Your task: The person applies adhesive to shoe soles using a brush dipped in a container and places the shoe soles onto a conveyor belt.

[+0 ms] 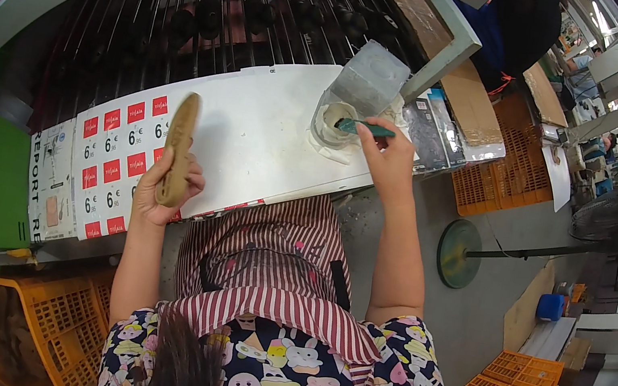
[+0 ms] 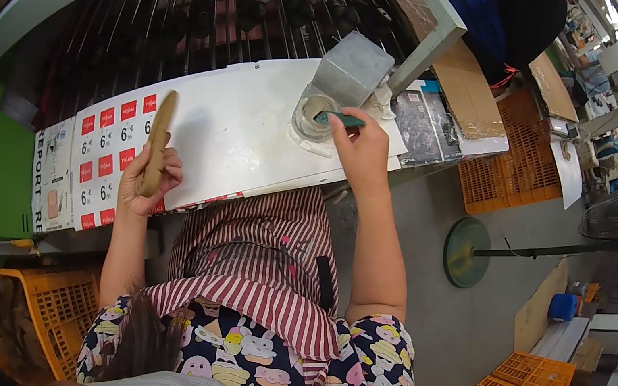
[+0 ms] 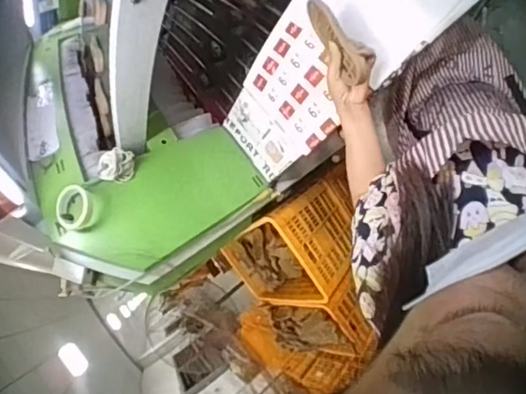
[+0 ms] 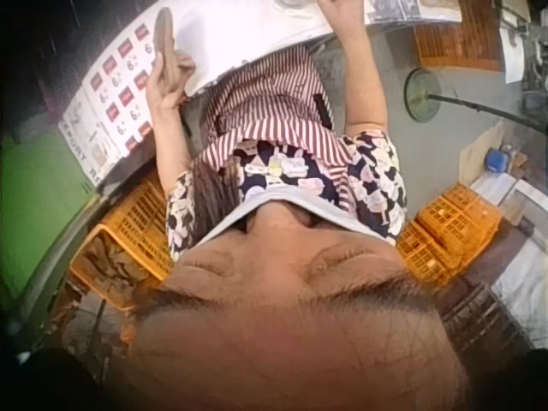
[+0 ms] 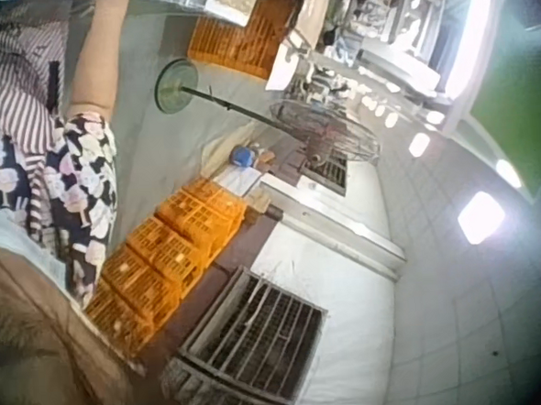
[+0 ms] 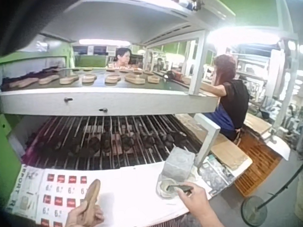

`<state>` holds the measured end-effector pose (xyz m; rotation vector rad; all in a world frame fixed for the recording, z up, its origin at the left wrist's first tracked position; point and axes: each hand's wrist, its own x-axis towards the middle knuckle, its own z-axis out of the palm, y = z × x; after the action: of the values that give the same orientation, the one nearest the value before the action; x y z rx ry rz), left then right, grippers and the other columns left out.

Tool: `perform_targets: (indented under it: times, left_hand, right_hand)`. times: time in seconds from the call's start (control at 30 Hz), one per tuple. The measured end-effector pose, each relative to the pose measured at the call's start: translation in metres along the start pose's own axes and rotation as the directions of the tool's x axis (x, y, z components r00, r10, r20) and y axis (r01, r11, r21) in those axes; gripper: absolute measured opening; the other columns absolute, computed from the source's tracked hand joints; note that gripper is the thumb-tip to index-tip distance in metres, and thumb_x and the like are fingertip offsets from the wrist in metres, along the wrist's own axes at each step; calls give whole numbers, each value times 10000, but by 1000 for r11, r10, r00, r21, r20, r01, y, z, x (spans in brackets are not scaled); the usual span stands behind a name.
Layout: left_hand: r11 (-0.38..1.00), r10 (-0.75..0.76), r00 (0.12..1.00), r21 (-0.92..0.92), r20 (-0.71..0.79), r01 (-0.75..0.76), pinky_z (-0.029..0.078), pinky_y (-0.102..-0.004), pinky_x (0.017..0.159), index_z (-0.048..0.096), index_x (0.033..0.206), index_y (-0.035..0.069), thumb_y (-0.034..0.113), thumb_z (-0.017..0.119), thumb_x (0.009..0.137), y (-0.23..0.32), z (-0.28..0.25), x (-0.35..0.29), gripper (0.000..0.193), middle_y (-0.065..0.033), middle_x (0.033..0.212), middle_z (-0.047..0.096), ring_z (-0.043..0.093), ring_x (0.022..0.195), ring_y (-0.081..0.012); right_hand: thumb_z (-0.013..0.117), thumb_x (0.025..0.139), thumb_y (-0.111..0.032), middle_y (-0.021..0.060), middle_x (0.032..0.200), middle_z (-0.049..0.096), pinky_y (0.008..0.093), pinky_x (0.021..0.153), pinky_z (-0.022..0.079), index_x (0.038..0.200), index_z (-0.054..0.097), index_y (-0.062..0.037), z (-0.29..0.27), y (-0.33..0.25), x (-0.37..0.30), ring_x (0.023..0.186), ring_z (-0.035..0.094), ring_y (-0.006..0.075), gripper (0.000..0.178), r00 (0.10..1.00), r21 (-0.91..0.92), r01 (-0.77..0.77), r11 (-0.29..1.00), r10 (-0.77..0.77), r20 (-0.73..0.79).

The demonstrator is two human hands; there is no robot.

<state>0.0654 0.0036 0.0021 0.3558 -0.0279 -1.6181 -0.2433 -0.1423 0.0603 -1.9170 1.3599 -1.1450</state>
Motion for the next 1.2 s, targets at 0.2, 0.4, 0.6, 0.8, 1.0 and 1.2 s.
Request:
perform_targets:
  times: [0.2, 0.4, 0.6, 0.8, 1.0, 1.2]
  left_hand:
    - [996, -70, 997, 58, 20, 69, 455, -325, 730, 449, 1252, 12, 314, 392, 956, -17, 4, 2, 427, -147, 1035, 559, 541, 893, -210]
    - [993, -101, 992, 63, 82, 96, 505, -371, 755, 405, 1307, 5, 383, 274, 973, -26, 2, 1, 522, -229, 1178, 540, 606, 860, -261]
    - [995, -32, 969, 97, 245, 8, 340, -471, 1045, 260, 1376, -9, 265, 432, 935, -28, 1, 1, 547, -292, 1360, 318, 385, 1252, -355]
    - [986, 96, 979, 120, 181, -119, 260, -444, 1093, 359, 1313, 28, 32, 690, 725, -35, 6, 3, 675, -192, 1314, 418, 362, 1272, -306]
    - [761, 253, 940, 554, 228, -339, 339, -389, 1045, 297, 1333, 35, -59, 649, 740, -50, 14, 16, 696, -194, 1351, 400, 425, 1231, -267]
    - [193, 475, 788, 828, 391, -527, 383, -341, 1016, 119, 1413, 31, -3, 687, 747, -73, 15, 23, 876, -153, 1361, 394, 445, 1213, -233]
  right_hand:
    - [697, 777, -246, 127, 647, 605, 273, 550, 468, 903, 633, 43, 15, 19, 8, 562, 574, 167, 321, 999, -143, -14, 990, 20, 41]
    - [687, 787, -260, 118, 627, 613, 269, 539, 465, 857, 639, 59, 9, 9, 9, 557, 575, 149, 331, 998, -98, -31, 995, 36, 56]
    - [675, 817, -255, 87, 698, 635, 227, 577, 458, 879, 636, 70, -3, 13, 7, 642, 599, 111, 333, 984, 21, -158, 987, 155, 87]
    - [670, 825, -220, 78, 688, 636, 218, 566, 453, 864, 636, 73, -7, 8, -8, 608, 582, 90, 297, 986, 152, -169, 974, 165, 39]
    - [630, 852, -137, 75, 815, 649, 223, 653, 467, 942, 624, 65, -8, -6, -30, 730, 602, 108, 220, 994, 185, -94, 978, 102, -36]
    - [671, 765, 8, 158, 980, 650, 297, 834, 472, 948, 626, 42, 20, -29, -64, 918, 623, 214, 191, 965, 412, 260, 873, -236, -110]
